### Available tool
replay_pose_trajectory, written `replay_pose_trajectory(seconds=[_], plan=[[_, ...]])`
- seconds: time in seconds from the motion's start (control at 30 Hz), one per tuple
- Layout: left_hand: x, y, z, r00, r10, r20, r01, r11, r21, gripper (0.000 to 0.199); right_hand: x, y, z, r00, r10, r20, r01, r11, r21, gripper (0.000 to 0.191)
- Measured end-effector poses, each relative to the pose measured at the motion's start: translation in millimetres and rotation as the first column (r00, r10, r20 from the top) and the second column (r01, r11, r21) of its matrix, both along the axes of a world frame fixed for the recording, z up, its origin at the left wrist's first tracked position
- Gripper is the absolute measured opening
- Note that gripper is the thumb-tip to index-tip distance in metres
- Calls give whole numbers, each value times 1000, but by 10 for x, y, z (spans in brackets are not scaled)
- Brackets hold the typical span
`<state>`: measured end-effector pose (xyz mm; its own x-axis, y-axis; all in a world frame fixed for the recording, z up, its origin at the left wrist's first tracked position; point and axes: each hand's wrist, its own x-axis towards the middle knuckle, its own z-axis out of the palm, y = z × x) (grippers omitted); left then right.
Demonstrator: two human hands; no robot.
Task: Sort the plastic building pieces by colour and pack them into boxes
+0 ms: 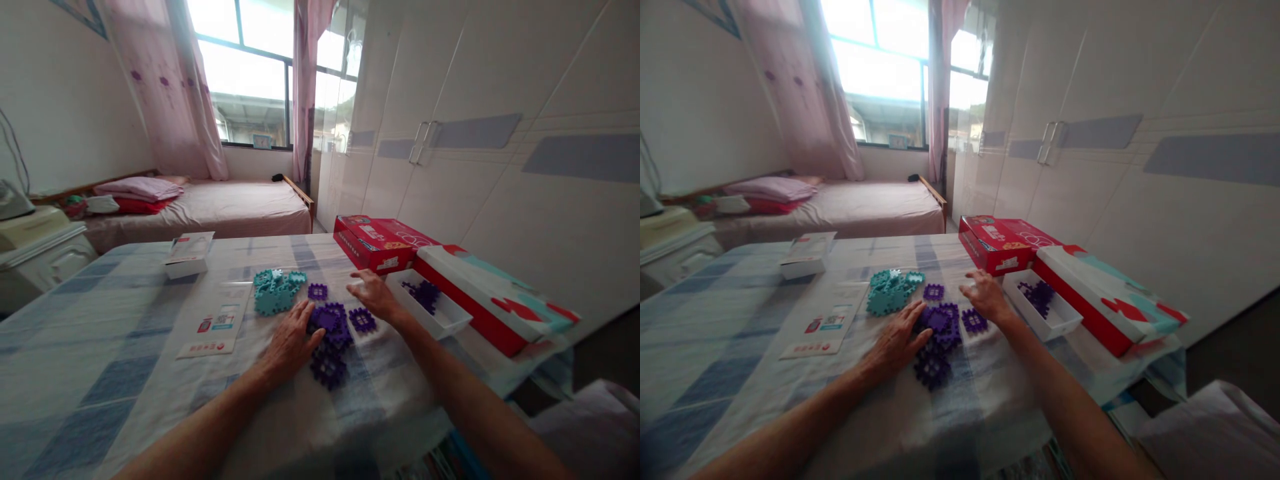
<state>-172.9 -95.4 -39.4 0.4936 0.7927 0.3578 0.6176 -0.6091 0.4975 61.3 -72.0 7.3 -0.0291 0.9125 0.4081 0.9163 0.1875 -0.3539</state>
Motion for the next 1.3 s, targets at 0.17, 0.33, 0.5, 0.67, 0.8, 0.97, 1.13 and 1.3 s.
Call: replay_pose_trajectory(seconds=[0.17,0.33,0.5,0.67,0.8,0.97,1.13,1.3], plan=[[-18,28,-46,999,35,32,-36,999,29,47,-550,283,-231,995,98,-3,-97,988,-119,40],[-18,22,-15,997,57,55,-58,998,14,46,-662,375,-350,997,77,-18,-78,990,-119,41],[-11,-4,40,997,59,47,-59,998,-15,46,-571,387,-283,994,43,-96,-55,992,-117,36],[-16,11,16,996,78,41,-77,997,-25,46,-338,224,72,962,145,-232,-182,972,-148,30],[-18,24,3,995,78,56,-77,997,-28,42,-214,20,209,858,372,-354,-474,840,-266,30],[-18,7,15,993,88,76,-85,995,-47,44,-338,-82,57,856,476,-200,-516,793,-323,32],[-7,-4,39,987,13,158,-11,1000,-16,54,-447,-103,-2,921,379,-95,-384,837,-391,65],[16,1,72,953,-66,295,75,997,-18,52,-469,-87,-31,890,434,-140,-454,812,-367,60]])
